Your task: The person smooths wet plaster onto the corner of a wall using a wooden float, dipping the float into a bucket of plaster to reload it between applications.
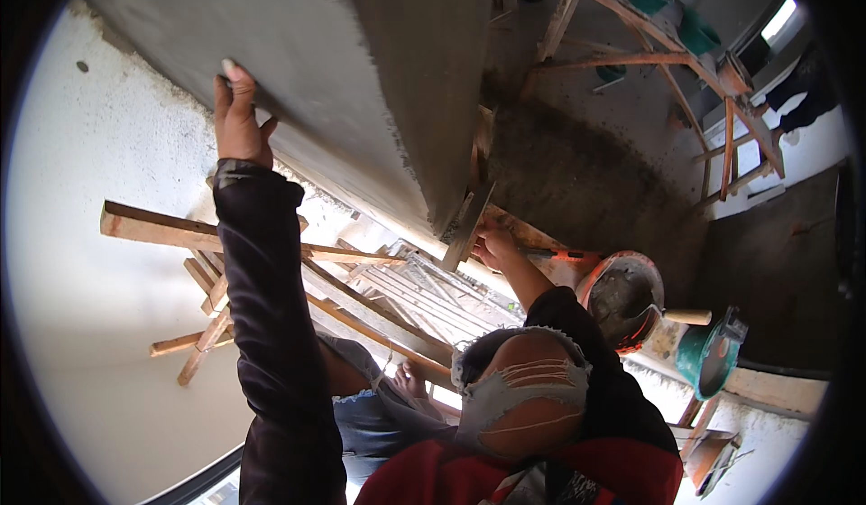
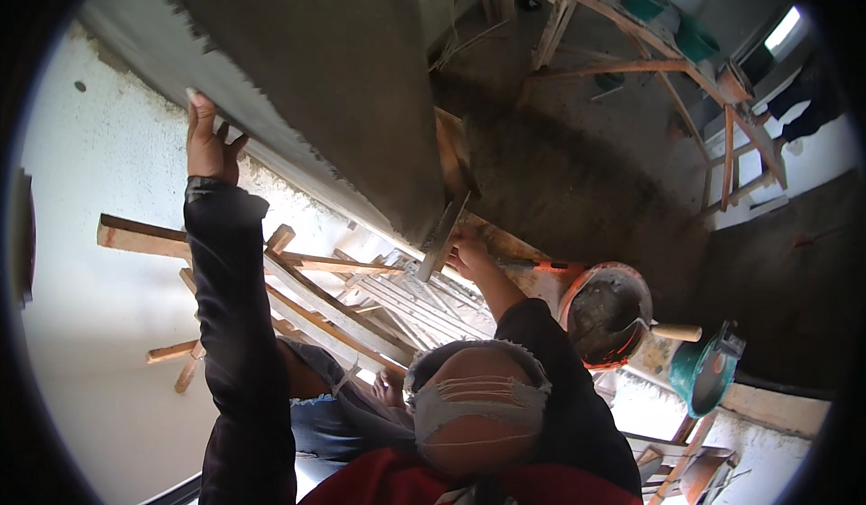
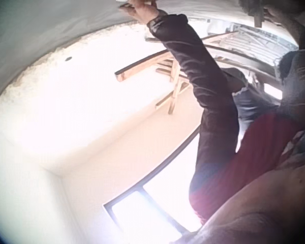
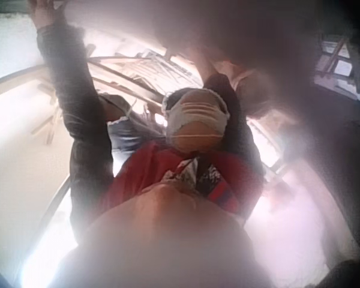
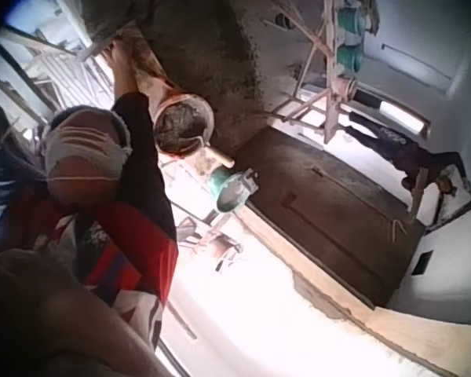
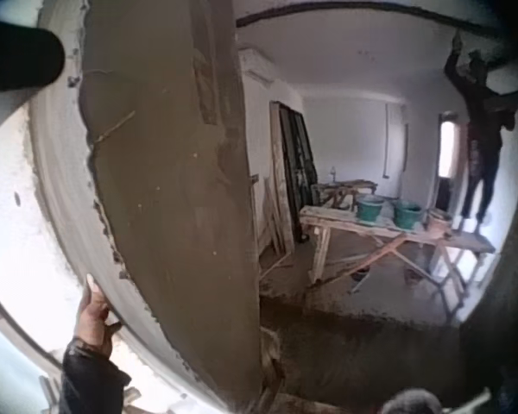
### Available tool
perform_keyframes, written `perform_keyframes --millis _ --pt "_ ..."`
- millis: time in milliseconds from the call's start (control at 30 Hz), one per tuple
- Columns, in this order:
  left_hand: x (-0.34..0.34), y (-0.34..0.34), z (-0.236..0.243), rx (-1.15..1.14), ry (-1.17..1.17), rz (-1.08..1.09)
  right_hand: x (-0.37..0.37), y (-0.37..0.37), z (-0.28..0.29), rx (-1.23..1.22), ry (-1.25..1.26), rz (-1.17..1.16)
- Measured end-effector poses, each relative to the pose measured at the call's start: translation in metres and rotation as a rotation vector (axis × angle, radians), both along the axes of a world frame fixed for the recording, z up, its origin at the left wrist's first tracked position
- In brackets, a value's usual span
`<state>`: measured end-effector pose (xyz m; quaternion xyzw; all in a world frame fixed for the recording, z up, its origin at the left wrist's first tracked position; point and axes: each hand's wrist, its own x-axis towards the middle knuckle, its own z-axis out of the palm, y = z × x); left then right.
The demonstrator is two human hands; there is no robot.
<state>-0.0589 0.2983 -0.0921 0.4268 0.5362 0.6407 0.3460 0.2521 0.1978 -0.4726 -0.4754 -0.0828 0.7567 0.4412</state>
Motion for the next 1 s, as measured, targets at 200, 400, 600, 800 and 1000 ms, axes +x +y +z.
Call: perform_keyframes --millis 200,400,600,800,1000 --pt "-0.008 0.005 -0.010 0.001 -0.044 -0.028 -0.026 0.015 -0.043 -0.013 -0.003 0.008" --pt "-0.038 0.009 -0.023 -0.010 -0.054 -0.140 -0.032 0.015 0.050 0.093 0.109 -0.075" --pt "-0.056 0.011 -0.025 -0.048 -0.008 -0.129 -0.021 0.015 0.224 0.452 0.243 -0.059" --pt "-0.023 0.036 -0.035 -0.016 -0.046 0.022 0.112 -0.024 0.313 0.745 0.475 -0.345" --pt "-0.045 0.026 -0.044 0.062 -0.042 0.223 0.273 -0.156 0.363 0.826 -0.242 -0.738"
